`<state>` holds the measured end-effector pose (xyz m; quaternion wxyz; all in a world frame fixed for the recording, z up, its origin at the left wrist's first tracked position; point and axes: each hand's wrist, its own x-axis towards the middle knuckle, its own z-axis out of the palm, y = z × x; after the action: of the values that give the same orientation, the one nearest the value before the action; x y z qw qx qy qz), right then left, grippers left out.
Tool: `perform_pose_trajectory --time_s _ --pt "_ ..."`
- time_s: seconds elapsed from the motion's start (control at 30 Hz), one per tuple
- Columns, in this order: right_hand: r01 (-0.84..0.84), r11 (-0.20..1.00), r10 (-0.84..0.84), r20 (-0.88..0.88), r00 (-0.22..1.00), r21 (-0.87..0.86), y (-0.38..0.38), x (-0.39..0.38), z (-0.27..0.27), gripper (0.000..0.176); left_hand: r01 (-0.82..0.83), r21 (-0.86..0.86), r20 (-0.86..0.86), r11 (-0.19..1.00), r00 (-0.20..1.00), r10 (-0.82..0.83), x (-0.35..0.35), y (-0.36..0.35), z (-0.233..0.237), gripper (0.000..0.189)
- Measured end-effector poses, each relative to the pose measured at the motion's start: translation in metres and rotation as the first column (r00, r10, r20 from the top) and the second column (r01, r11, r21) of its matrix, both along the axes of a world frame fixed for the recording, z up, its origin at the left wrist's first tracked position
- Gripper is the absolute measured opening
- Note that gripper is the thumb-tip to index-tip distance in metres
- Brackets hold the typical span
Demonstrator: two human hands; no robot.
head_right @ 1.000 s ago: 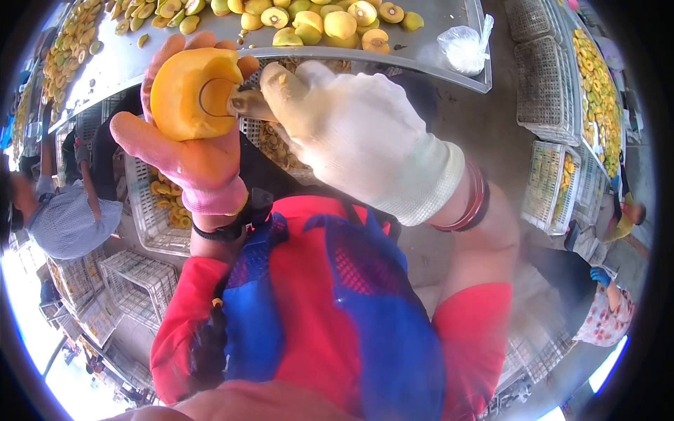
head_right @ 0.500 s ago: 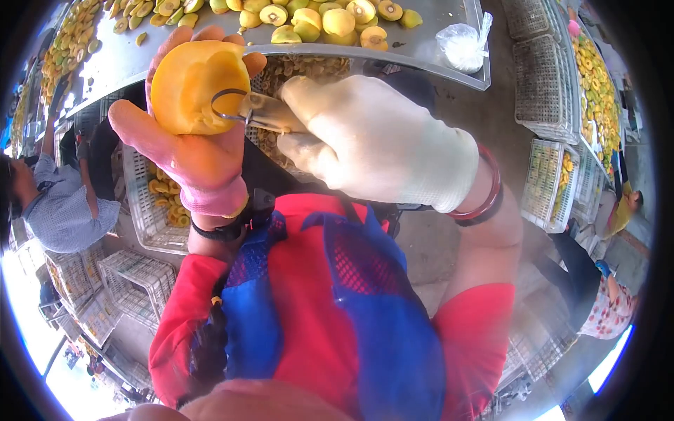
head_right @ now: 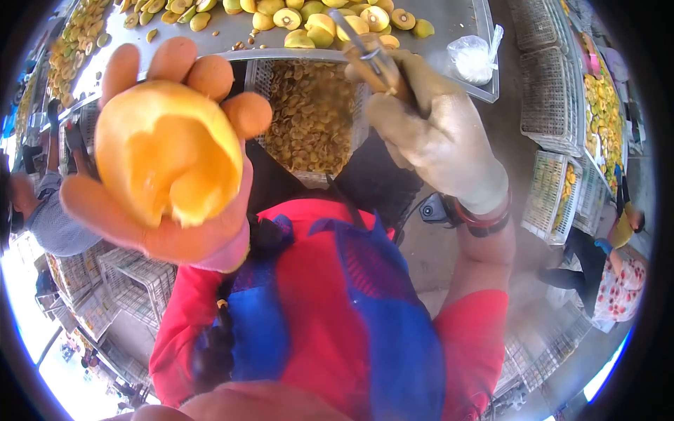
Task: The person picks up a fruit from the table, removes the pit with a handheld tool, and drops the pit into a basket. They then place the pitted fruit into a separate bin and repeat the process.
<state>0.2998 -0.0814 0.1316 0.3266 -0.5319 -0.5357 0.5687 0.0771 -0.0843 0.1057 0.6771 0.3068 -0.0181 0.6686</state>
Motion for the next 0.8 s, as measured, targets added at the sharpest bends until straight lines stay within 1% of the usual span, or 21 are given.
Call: perform_pose_trajectory --time_s 0.03,0.07,0.13,0.2,0.23,0.3,0.33,0.37,0.4,0.43,0.5,0.53,0.63,0.8 --pt "0.018 1.0 -0.018 -0.034 0.999 0.005 -0.001 0.002 -0.005 0.031 0.007 0.001 -0.036 1.0 0.999 -0.007 -0.003 -0.004 0.004 0.088" --pt "0.01 0.999 -0.01 -0.007 1.0 0.035 0.0 0.005 -0.008 0.033 0.056 0.07 -0.042 0.996 0.998 -0.053 -0.005 -0.005 0.006 0.086" --pt "0.044 0.998 -0.042 -0.041 0.998 0.037 0.0 0.005 -0.014 0.035 0.145 0.1 -0.072 0.984 0.988 -0.138 -0.01 -0.011 0.019 0.081" --pt "-0.006 0.998 0.009 -0.046 0.999 0.065 0.003 0.014 -0.016 0.038 0.211 0.115 -0.11 0.971 0.974 -0.199 -0.01 -0.015 0.026 0.079" --pt "-0.004 0.999 0.006 -0.028 1.0 0.05 0.004 0.015 -0.015 0.039 0.21 0.147 -0.135 0.967 0.972 -0.191 -0.009 -0.016 0.029 0.068" --pt "0.002 1.0 -0.002 0.003 1.0 0.028 0.004 0.013 -0.013 0.041 0.098 0.309 -0.218 0.946 0.975 -0.03 0.003 -0.018 0.026 0.047" --pt "-0.009 0.999 0.009 -0.006 1.0 0.052 0.005 0.014 -0.016 0.042 -0.004 0.453 -0.319 0.891 0.933 0.166 0.007 -0.02 0.026 0.037" --pt "-0.019 0.997 0.019 -0.012 1.0 0.072 0.006 0.016 -0.02 0.042 -0.068 0.748 -0.552 0.66 0.49 0.675 0.007 -0.028 0.044 0.031" --pt "-0.028 0.995 0.03 -0.016 0.999 0.091 0.006 0.017 -0.022 0.043 -0.061 0.802 -0.53 0.594 0.387 0.755 0.002 -0.031 0.045 0.032" --pt "-0.021 0.998 0.022 -0.022 1.0 0.062 0.005 0.016 -0.021 0.043 -0.071 0.771 -0.545 0.633 0.443 0.712 0.001 -0.03 0.043 0.034" --pt "-0.007 1.0 0.008 -0.03 1.0 0.022 0.006 0.013 -0.018 0.043 -0.084 0.665 -0.545 0.742 0.625 0.559 -0.005 -0.031 0.038 0.036" --pt "-0.012 0.999 0.013 -0.019 1.0 0.043 0.006 0.012 -0.017 0.041 -0.08 0.614 -0.533 0.786 0.691 0.487 -0.011 -0.032 0.035 0.038" --pt "-0.01 1.0 0.01 -0.006 1.0 0.009 0.006 0.01 -0.012 0.039 -0.064 0.523 -0.499 0.85 0.785 0.366 -0.018 -0.034 0.03 0.042" --pt "0.011 1.0 -0.011 -0.044 0.999 -0.003 0.006 0.008 -0.013 0.037 -0.03 0.386 -0.423 0.922 0.882 0.206 -0.027 -0.039 0.031 0.05"
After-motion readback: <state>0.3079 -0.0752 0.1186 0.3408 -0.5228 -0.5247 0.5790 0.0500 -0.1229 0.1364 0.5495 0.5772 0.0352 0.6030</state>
